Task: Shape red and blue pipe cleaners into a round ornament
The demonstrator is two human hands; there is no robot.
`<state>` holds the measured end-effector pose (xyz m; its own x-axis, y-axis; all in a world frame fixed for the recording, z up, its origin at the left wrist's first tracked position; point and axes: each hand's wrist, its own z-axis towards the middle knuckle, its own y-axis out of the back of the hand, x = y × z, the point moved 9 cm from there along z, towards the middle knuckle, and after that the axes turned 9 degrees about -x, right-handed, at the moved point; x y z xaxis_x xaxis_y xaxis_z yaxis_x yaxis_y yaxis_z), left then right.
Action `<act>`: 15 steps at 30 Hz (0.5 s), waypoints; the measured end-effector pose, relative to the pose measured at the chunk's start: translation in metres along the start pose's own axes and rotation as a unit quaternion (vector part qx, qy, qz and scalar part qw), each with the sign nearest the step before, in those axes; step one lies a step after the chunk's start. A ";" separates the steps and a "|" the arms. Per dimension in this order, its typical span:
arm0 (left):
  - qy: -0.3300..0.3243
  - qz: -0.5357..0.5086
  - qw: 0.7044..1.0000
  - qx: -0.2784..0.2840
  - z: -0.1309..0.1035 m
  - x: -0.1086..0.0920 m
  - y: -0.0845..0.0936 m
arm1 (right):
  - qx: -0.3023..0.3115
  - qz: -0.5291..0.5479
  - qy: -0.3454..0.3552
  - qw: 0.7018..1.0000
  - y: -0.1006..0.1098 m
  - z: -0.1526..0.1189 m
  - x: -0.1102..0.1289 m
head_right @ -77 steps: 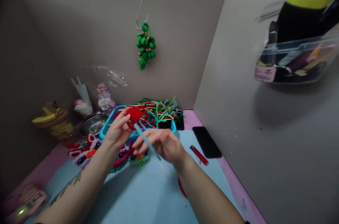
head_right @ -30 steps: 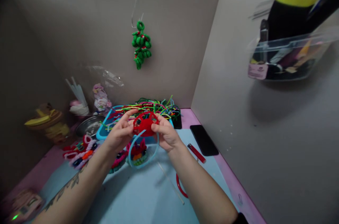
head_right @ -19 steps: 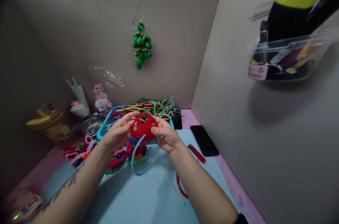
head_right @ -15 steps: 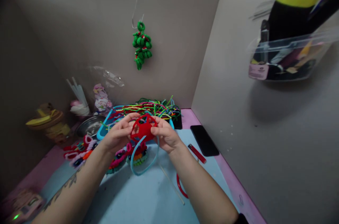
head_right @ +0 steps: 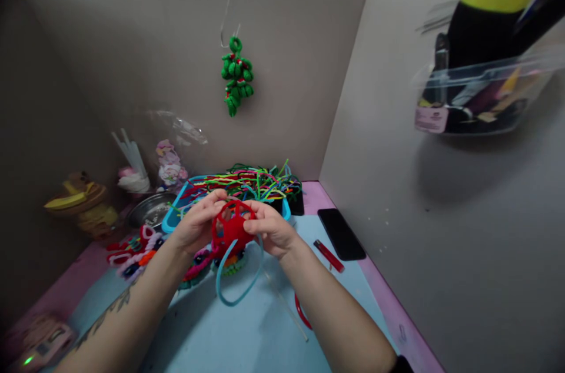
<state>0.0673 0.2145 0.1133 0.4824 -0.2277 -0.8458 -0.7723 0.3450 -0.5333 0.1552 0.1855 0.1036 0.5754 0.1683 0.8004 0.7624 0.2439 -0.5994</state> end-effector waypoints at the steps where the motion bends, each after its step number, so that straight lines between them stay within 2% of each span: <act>1: -0.001 -0.002 1.000 -0.004 0.000 0.000 0.000 | 0.001 -0.002 0.000 1.000 -0.001 0.000 0.000; 5: -0.001 -0.013 0.999 -0.033 0.003 0.001 0.004 | -0.004 0.008 0.003 1.000 -0.002 0.001 0.002; 11: 0.020 -0.002 0.999 -0.032 0.003 0.009 -0.003 | -0.102 0.039 0.035 0.993 0.019 0.009 0.007; 15: 0.024 0.017 0.999 -0.039 0.000 0.013 -0.007 | -0.129 -0.003 0.034 0.991 0.023 0.010 0.006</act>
<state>0.0788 0.2097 0.1061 0.4359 -0.2616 -0.8611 -0.8187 0.2821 -0.5002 0.1737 0.2016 0.0946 0.5832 0.1012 0.8060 0.8107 -0.0099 -0.5854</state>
